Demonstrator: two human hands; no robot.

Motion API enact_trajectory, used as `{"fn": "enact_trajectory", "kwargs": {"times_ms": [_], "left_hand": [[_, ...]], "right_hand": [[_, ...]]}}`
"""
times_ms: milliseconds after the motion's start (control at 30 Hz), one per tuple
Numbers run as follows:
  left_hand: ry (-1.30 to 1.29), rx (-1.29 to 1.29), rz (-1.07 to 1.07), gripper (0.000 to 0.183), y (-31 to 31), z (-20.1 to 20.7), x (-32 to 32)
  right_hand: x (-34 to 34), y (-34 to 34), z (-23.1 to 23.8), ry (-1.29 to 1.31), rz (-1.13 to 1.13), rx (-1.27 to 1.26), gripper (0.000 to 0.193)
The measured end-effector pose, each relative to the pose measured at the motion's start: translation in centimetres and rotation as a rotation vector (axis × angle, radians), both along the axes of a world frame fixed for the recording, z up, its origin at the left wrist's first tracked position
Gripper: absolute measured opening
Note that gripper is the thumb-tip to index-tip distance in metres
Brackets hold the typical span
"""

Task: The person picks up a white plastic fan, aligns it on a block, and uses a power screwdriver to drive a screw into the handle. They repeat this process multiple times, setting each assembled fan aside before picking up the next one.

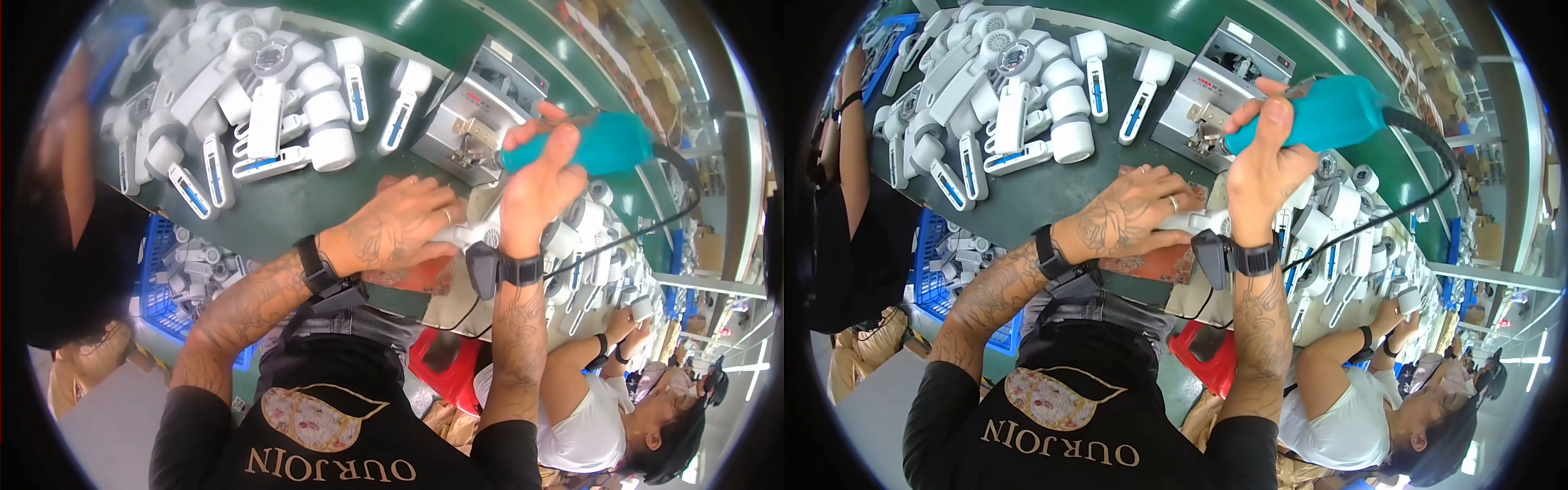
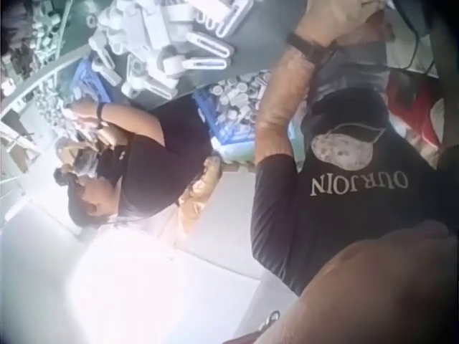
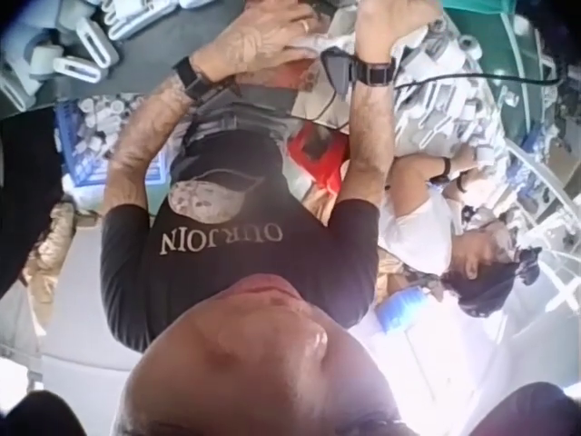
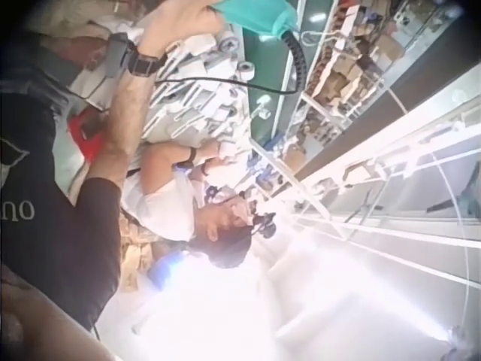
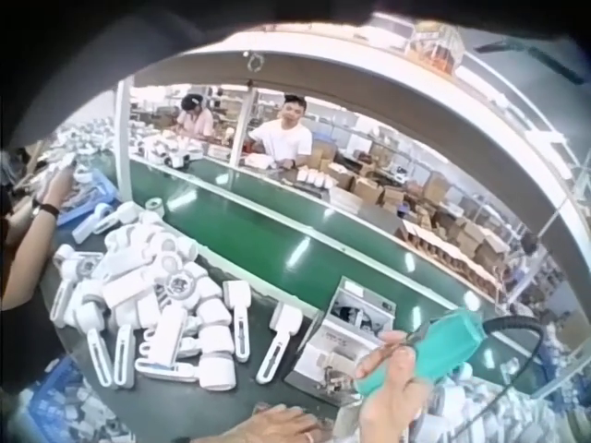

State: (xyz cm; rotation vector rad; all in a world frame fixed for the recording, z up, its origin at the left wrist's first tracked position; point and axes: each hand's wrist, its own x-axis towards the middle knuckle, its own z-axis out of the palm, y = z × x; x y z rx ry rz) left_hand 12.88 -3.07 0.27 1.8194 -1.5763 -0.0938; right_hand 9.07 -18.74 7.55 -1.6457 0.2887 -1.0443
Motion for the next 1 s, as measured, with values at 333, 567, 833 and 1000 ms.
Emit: {"fn": "enact_trajectory", "kwargs": {"times_ms": [333, 567, 833, 1000], "left_hand": [[0.048, -0.032, -0.014, 0.039, 0.3, -0.8, -0.3], [0.085, -0.092, 0.018, 0.036, 0.0, -1.3, -0.2], [0.058, -0.038, 0.004, 0.033, 0.1, -1.2, -0.2], [0.095, -0.038, -0.003, 0.03, 0.0, -1.4, -0.3]], "right_hand": [[1.8, -0.8, -2.0, 0.028, 0.098, -0.093, 0.037], [-4.9, 1.7, -0.6, 0.056, 0.059, 0.096, 0.057], [-6.0, 1.6, -2.3, 0.028, 0.047, 0.091, 0.062], [-6.1, 1.4, -3.1, 0.039, 0.095, 0.083, 0.055]]}}
